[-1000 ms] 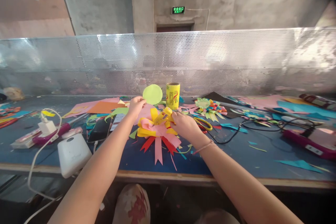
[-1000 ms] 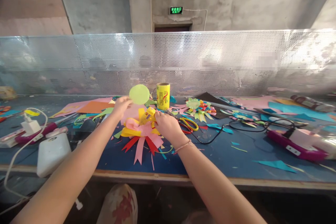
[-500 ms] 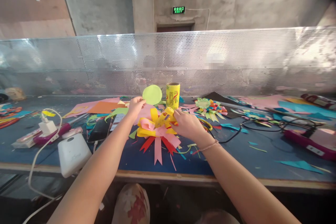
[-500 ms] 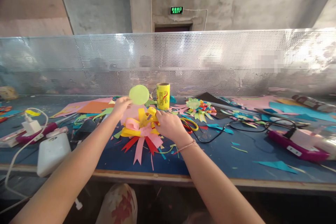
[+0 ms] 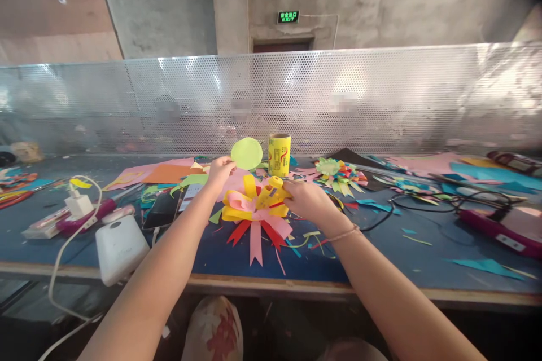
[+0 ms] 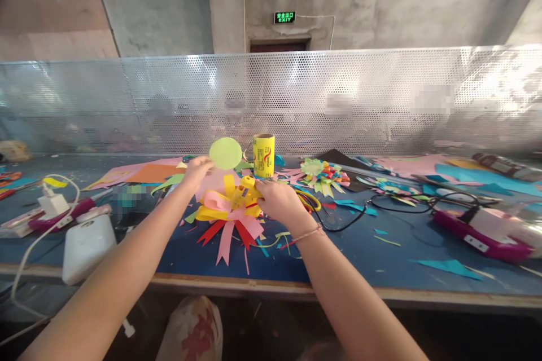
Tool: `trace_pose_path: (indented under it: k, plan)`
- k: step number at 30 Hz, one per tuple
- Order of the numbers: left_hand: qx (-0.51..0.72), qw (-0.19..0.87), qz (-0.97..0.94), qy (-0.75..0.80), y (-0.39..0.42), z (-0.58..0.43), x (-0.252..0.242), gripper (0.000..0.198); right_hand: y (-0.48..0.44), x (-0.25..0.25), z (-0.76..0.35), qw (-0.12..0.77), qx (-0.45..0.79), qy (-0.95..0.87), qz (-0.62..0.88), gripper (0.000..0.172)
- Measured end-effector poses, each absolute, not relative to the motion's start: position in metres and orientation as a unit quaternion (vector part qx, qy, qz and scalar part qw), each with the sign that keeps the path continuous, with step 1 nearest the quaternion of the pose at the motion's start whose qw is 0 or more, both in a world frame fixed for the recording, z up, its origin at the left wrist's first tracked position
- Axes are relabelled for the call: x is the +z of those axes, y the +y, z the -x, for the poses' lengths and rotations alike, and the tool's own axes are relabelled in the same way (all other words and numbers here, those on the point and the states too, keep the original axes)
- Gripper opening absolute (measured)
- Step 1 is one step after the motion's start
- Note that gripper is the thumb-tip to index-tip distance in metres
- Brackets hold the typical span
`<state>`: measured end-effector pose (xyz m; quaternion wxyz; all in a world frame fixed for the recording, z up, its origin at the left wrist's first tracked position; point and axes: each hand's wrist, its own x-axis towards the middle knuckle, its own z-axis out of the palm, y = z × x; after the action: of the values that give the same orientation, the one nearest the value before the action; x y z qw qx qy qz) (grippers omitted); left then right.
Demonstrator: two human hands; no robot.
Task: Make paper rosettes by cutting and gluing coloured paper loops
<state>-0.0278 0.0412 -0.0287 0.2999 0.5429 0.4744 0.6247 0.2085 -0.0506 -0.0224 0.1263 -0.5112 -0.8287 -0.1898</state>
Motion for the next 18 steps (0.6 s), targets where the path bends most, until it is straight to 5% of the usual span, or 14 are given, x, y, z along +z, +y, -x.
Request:
trace_pose_path:
  k: [18]
  plan:
    - [0.630,0.315,-0.529,0.474,0.0372,0.0264,-0.0265,0.010,-0.0515,-0.0190,-0.2164,0.134,-0.232,-0.827,0.495,0.017]
